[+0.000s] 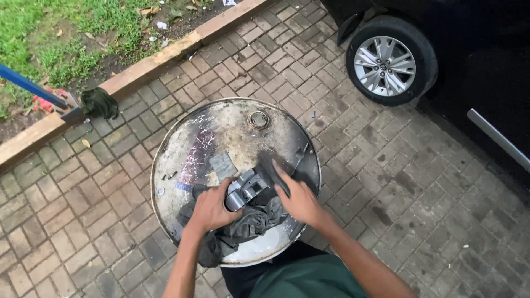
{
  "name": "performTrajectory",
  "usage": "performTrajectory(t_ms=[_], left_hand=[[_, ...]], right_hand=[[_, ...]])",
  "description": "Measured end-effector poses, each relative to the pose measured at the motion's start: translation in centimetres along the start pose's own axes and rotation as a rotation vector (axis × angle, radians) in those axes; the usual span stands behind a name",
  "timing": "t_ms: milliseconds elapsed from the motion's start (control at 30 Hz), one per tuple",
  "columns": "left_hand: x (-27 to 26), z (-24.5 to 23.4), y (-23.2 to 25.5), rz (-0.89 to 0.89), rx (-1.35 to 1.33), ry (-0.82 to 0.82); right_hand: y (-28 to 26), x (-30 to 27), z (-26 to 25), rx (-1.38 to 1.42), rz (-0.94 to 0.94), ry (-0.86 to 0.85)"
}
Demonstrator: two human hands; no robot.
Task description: The person wipes a small metal part with a dark cloth on top of a metal barrel. The person repeatedly rubs the part, turning it over to clean different sides. The part remains on the barrel throughout the clip.
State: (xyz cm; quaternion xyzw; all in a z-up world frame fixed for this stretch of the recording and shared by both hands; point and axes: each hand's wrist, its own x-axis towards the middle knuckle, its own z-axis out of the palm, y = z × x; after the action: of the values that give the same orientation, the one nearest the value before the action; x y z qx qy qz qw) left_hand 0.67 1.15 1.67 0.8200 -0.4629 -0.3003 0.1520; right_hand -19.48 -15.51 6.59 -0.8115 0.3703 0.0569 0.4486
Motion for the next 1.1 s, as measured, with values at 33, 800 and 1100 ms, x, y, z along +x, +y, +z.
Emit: performTrajectory(t_ms=[33,800,1100], left_hand=[[0.1,0.1,-0.2,0.003,0.003,-0.006],[0.9,-0.7,-0.2,0.066,0.073,-0.071],[0.6,-0.3,-2.0,0.117,0.061,-0.043]], right_hand=[[0.9,-1.0,0.5,0.005,0.005,0.002],[1.5,1.1,1.6,0.196,-0.057,0.056],[3.7,-3.3,3.4,0.15,0.06,0.05]])
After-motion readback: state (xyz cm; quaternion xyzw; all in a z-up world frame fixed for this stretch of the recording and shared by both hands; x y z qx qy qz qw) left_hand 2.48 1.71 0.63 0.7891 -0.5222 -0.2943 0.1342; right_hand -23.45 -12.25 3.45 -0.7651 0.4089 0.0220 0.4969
